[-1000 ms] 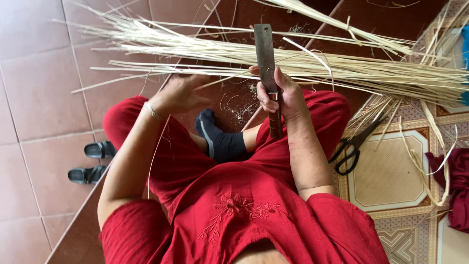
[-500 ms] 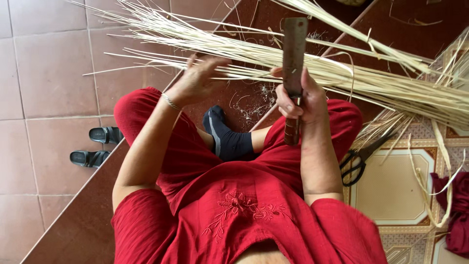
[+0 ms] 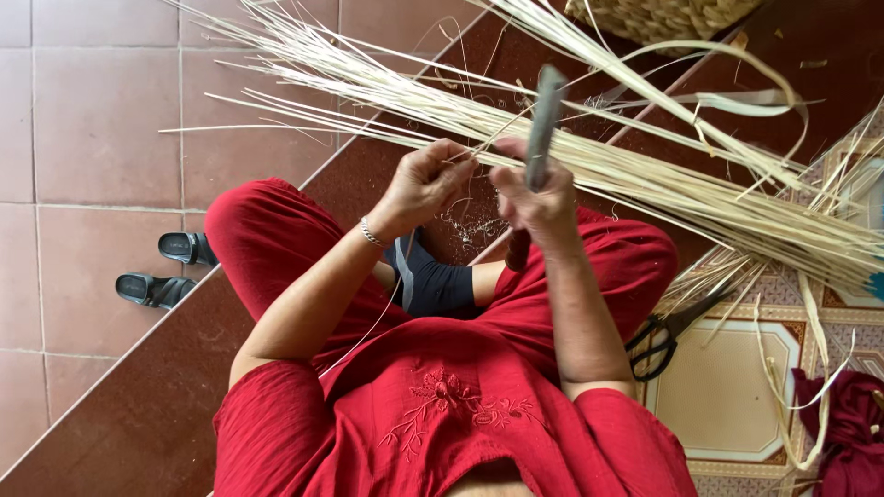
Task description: The person sits on the floor and processes long, thin plant fibers. They use a knife to split and shave the fibers, occasionally using scissors to trim them. The person handles the fibers by hand, separating and aligning them throughout the process.
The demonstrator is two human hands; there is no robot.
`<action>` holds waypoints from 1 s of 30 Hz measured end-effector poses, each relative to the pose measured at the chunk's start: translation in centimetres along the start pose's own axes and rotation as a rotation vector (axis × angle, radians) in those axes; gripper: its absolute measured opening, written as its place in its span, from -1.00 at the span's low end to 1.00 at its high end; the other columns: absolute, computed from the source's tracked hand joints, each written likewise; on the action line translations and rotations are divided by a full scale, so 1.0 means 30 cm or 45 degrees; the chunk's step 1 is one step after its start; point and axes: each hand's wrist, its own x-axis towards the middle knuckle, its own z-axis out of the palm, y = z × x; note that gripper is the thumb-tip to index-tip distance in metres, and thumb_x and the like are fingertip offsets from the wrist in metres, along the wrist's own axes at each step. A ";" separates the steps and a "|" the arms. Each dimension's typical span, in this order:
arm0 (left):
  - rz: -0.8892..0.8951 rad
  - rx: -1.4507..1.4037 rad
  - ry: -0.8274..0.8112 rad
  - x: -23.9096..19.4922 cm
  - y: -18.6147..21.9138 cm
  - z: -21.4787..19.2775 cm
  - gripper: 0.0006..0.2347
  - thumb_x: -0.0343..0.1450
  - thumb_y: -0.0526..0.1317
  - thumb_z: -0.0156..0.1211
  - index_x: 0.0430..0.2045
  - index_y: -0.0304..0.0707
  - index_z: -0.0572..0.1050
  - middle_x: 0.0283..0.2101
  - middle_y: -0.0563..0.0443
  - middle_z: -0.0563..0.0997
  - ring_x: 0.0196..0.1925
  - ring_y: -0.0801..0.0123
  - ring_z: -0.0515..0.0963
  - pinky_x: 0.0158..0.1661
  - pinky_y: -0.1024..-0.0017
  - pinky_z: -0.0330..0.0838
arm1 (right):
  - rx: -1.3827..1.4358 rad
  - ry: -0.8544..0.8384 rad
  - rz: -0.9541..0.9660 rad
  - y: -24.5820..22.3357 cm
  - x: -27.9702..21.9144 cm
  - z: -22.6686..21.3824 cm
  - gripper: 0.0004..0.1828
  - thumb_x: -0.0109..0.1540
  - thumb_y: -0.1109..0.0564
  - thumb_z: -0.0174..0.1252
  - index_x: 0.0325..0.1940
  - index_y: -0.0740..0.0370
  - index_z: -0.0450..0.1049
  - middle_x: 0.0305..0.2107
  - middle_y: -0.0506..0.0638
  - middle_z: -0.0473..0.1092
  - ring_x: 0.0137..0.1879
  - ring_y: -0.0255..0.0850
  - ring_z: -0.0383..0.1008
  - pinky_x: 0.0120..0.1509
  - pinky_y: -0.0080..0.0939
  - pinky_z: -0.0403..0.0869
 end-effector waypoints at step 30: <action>-0.073 0.218 0.073 -0.022 0.004 -0.059 -0.92 0.58 -0.31 0.11 -0.20 -0.34 0.50 -0.60 0.22 0.41 -0.61 0.72 0.33 -0.61 0.62 0.19 | 0.356 1.102 -0.224 0.116 -0.006 -0.420 -0.65 0.32 0.03 0.27 0.06 0.31 0.44 -0.25 0.10 0.58 -0.62 -0.46 0.24 -0.64 -0.42 0.27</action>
